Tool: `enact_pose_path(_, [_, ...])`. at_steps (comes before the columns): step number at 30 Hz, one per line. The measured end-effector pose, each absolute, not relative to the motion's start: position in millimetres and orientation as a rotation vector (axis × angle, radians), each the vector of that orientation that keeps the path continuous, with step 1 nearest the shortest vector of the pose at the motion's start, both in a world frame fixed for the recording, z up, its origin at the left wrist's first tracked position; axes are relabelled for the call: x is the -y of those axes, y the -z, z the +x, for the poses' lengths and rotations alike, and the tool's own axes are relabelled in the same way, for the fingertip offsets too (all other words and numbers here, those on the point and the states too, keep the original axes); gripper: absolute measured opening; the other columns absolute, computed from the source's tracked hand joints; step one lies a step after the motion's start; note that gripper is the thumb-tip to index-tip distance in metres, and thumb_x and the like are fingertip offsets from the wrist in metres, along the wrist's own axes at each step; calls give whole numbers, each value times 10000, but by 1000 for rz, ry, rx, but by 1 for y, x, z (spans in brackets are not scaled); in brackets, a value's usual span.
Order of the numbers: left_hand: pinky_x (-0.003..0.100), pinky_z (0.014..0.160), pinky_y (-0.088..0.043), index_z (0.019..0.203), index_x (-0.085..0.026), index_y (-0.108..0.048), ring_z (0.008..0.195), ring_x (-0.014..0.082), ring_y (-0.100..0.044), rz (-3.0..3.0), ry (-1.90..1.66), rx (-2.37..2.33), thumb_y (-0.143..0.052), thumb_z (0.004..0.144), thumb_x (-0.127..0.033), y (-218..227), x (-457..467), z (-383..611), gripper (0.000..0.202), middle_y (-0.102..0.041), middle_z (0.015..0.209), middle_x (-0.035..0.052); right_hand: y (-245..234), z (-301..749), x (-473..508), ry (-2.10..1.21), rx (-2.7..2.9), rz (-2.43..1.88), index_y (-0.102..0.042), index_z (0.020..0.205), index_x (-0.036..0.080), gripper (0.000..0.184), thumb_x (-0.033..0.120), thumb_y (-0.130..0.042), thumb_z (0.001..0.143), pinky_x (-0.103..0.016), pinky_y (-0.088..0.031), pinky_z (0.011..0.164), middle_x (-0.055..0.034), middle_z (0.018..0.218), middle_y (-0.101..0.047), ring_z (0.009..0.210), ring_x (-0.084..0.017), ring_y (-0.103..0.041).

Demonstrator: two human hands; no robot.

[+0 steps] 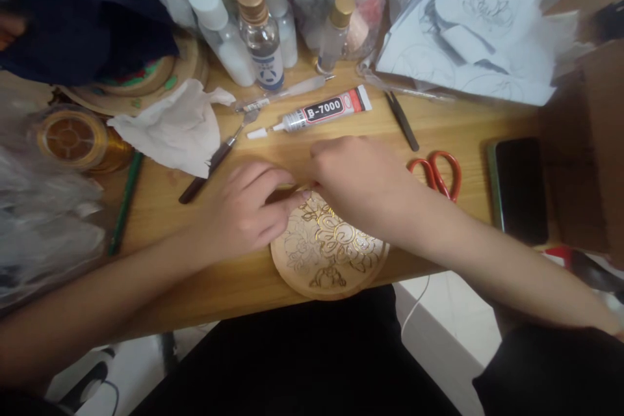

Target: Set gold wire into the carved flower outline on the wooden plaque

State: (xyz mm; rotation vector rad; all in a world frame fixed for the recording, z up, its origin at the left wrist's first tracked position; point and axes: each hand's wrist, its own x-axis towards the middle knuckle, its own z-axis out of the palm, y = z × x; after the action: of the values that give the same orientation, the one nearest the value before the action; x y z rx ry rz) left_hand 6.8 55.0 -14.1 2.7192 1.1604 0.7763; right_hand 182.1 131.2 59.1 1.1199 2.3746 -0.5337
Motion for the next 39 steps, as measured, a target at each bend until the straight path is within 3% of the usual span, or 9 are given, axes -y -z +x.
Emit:
enact_pose_path(12, [323,686,-363,1046,-178,-660,862,195,-499,2744,-740,-1185,-443,946,-208,16,-55,7,241,-591,897,46,-58,171,-127,319,-2345,1047,-668,761,158,124,139,-562,821,-288,-309,568,-85,804,-676,677,-173,-578])
enact_pose_path(18, [315,680,-356,880,-161,-659,816,183,-503,2784,-829,-1225,-476,938,-183,16,-53,9,193,-589,831,37,-55,176,-116,246,-2431,1123,-655,705,146,146,138,-557,814,-287,-279,518,-85,770,-675,577,-145,-539])
enact_pose_path(24, [313,722,-399,850,-137,-623,817,167,-553,2798,-943,-1194,-520,947,-174,18,-49,12,146,-636,824,27,-43,203,-107,276,-2856,1141,-675,775,159,199,245,-547,900,-264,-341,520,-45,788,-678,658,-150,-608])
enact_pose_path(30, [318,746,-436,887,-137,-624,852,168,-578,2774,-917,-1217,-533,941,-170,18,-49,12,111,-662,874,33,-28,220,-103,275,-3136,1007,-671,889,165,158,217,-531,939,-241,-449,595,-41,842,-688,713,-124,-630])
enact_pose_path(39, [324,745,-441,839,-147,-637,841,177,-584,2766,-883,-1182,-564,920,-167,10,-53,11,110,-664,889,44,-17,227,-104,400,-3207,976,-663,918,159,115,191,-553,923,-251,-498,637,-40,854,-689,734,-133,-639])
